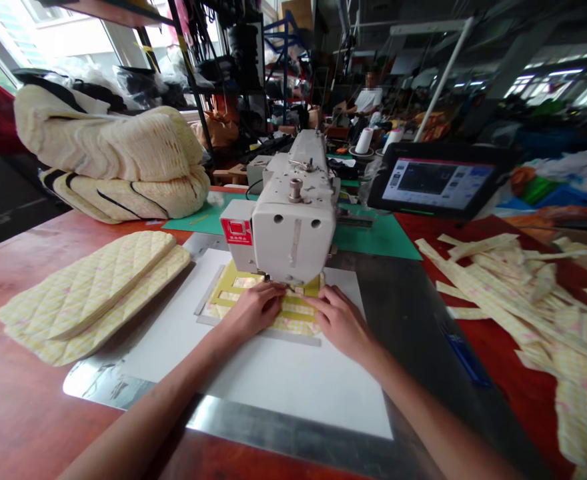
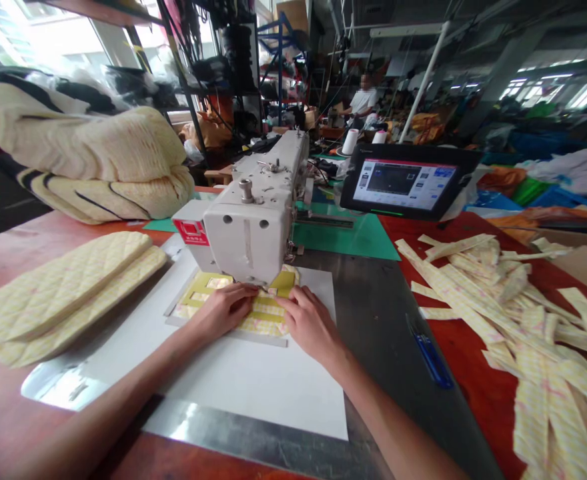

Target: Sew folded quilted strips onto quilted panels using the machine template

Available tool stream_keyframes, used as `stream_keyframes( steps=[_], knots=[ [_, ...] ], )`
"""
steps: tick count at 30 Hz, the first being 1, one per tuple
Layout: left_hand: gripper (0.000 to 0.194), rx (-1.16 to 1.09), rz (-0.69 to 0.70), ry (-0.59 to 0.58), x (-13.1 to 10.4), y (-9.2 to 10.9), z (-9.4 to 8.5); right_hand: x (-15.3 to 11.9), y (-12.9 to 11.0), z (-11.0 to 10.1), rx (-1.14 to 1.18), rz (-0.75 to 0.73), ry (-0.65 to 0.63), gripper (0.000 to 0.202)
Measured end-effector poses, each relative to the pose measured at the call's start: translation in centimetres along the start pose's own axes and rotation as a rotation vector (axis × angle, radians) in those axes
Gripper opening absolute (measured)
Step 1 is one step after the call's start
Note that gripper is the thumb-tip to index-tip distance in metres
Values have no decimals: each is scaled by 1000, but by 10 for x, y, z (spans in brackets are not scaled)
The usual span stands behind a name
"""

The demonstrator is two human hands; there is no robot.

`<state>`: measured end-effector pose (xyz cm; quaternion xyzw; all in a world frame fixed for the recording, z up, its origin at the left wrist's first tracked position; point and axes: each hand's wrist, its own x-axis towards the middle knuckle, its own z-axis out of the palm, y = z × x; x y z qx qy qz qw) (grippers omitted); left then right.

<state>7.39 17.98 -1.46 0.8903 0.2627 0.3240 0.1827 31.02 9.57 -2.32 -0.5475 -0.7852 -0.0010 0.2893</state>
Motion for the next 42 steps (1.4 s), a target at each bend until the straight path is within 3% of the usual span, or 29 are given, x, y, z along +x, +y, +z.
stream_keyframes(
  steps=[5,11,18,31,42],
  knots=[
    [27,60,-64,-7,5,-5,-2,8,5,2,39,-37,32,44],
    [26,51,-72,5,1,-13,-12,14,-8,5,55,-41,7,40],
    [25,-32,-39,-2,-11,-4,-18,9,-20,6,79,-37,20,37],
    [25,-91,-27,-3,-9,11,0,-1,-10,2,121,36,40,28],
    [24,-16,9,-28,-12,17,-4,3,-4,-2,302,102,85,26]
  ],
)
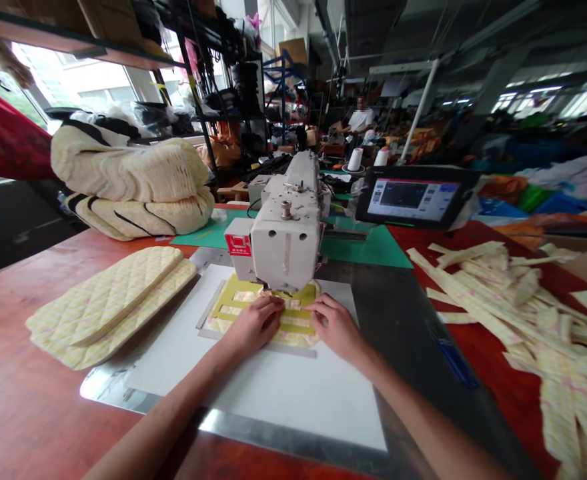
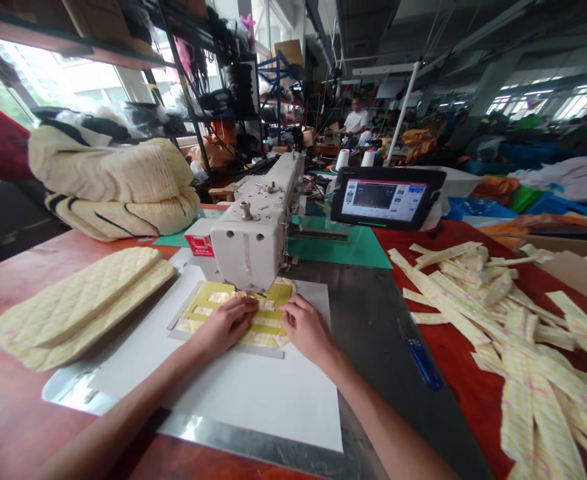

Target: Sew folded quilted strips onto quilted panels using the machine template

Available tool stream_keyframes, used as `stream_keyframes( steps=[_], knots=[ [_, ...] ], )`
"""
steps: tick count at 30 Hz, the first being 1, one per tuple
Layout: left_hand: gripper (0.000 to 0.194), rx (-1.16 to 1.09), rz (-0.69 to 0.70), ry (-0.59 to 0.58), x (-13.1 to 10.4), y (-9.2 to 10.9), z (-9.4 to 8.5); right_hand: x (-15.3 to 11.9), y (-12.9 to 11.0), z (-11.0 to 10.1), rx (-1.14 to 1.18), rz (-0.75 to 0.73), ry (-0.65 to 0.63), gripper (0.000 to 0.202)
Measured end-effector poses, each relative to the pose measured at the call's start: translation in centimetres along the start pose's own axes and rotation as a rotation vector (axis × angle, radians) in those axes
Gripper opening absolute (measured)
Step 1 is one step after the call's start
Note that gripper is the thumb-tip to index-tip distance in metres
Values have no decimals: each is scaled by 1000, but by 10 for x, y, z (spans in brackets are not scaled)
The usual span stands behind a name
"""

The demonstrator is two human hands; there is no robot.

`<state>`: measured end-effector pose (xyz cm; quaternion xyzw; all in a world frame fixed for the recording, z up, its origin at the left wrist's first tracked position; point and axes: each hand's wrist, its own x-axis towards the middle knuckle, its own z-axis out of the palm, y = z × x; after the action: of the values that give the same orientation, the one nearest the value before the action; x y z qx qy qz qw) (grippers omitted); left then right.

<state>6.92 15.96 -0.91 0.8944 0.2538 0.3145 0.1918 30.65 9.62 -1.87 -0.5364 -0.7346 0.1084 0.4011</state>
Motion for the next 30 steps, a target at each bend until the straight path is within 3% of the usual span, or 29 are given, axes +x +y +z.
stream_keyframes(
  steps=[3,6,11,14,18,23,30],
  knots=[
    [21,19,30,-24,-13,20,-10,-5,7,-17,0,46,-29,21],
    [20,48,27,5,-35,46,-21,-21,22,-48,-41,120,-73,14],
    [41,8,-97,130,-73,73,-27,-52,53,-104,-197,275,-5,8],
    [49,-62,-209,180,-84,79,-24,-65,63,-121,-284,257,56,13],
    [42,-86,-269,229,-86,87,-18,-79,74,-127,-313,243,-12,10],
    [48,-79,-212,167,-84,92,-10,-88,86,-128,-277,320,-65,11],
    [45,-75,-234,110,-76,96,0,-83,65,-98,-303,296,-30,17]
  ],
)
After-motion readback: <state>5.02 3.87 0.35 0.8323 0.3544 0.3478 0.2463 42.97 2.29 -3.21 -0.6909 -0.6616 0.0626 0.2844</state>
